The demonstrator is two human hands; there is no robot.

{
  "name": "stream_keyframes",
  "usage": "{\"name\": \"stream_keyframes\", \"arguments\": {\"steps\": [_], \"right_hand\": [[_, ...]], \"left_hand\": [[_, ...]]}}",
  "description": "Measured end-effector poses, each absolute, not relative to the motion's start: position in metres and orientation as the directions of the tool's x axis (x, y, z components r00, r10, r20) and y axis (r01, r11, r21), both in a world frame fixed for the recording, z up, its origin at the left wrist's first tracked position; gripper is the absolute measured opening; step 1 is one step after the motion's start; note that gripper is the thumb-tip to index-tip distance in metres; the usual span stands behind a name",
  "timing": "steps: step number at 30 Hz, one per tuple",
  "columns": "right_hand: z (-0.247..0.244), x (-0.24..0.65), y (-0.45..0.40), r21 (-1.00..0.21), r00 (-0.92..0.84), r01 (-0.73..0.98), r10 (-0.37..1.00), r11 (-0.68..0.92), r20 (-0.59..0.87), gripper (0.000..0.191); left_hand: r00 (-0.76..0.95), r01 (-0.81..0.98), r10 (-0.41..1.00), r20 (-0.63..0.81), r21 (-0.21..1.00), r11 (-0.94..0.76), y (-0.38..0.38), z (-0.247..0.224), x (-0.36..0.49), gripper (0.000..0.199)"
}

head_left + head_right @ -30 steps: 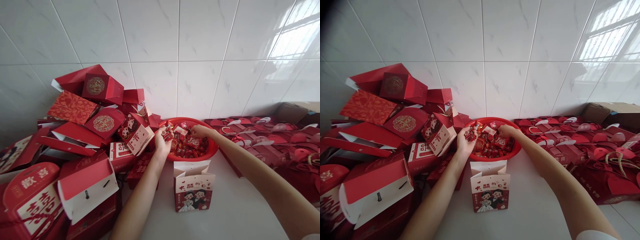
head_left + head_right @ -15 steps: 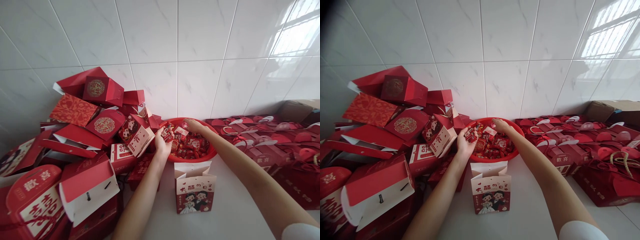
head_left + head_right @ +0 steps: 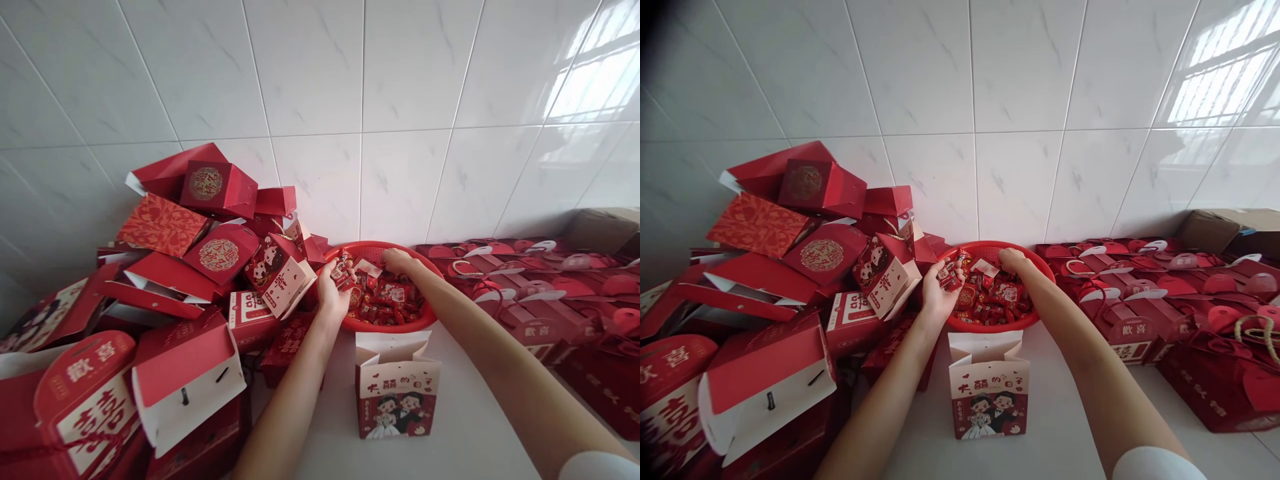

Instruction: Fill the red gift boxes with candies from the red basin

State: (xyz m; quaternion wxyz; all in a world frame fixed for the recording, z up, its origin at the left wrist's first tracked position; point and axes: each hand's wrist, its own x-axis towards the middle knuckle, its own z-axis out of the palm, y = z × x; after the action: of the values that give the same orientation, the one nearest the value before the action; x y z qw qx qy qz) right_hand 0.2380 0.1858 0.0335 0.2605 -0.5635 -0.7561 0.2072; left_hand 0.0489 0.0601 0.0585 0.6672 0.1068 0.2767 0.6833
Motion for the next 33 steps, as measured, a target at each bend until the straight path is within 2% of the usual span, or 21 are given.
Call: {"name": "stream_keyframes", "arguments": {"steps": [4, 9, 13, 17, 20, 24, 27, 29, 31, 33], "right_hand": [[0.044, 0.243, 0.181, -0.757, -0.173, 0.606, 0.970, 0.244, 0.174, 0.029], [0.061, 0.241, 0.150, -0.927, -0.126, 0.288, 0.969, 0.241, 0.213, 0.028], [0.075, 0.240, 0.107, -0.967, -0.134, 0.063, 0.962, 0.249, 0.239, 0.040], [0.091, 0.241, 0.063, -0.957, -0.178, -0.169, 0.948, 0.236, 0.265, 0.036], [0.102, 0.242, 0.035, -0.952, -0.201, -0.172, 0.938, 0.252, 0.284, 0.032], [0.114, 0.244, 0.003, -0.939, -0.217, -0.131, 0.915, 0.318, 0.340, 0.028], [0.120, 0.250, -0.018, -0.920, -0.206, -0.144, 0.898, 0.365, 0.388, 0.026], [0.123, 0.255, -0.029, -0.907, -0.203, -0.141, 0.885, 0.396, 0.418, 0.025], [0.126, 0.261, -0.040, -0.906, -0.253, -0.076, 0.871, 0.417, 0.422, 0.022], [0.130, 0.265, -0.048, -0.895, -0.367, 0.080, 0.848, 0.439, 0.383, 0.019]], "left_hand": [[-0.081, -0.848, 0.972, -0.219, 0.528, 0.048, 0.059, 0.059, 0.049, 0.013], [-0.062, -0.839, 0.979, -0.194, 0.541, 0.054, 0.059, 0.060, 0.050, 0.015], [-0.032, -0.827, 0.987, -0.155, 0.559, 0.061, 0.058, 0.060, 0.051, 0.014], [0.014, -0.811, 0.994, -0.106, 0.581, 0.073, 0.057, 0.057, 0.052, 0.008], [0.068, -0.801, 0.996, -0.059, 0.591, 0.090, 0.057, 0.057, 0.052, 0.004], [0.139, -0.791, 0.990, 0.024, 0.604, 0.097, 0.049, 0.067, 0.051, 0.012], [0.261, -0.717, 0.948, 0.180, 0.694, 0.066, 0.029, 0.083, 0.047, 0.022], [0.353, -0.639, 0.906, 0.234, 0.767, 0.051, 0.010, 0.096, 0.045, 0.027], [0.423, -0.594, 0.882, 0.209, 0.799, 0.095, -0.007, 0.107, 0.044, 0.032], [0.481, -0.513, 0.855, 0.197, 0.854, 0.091, -0.020, 0.114, 0.043, 0.034]]}}
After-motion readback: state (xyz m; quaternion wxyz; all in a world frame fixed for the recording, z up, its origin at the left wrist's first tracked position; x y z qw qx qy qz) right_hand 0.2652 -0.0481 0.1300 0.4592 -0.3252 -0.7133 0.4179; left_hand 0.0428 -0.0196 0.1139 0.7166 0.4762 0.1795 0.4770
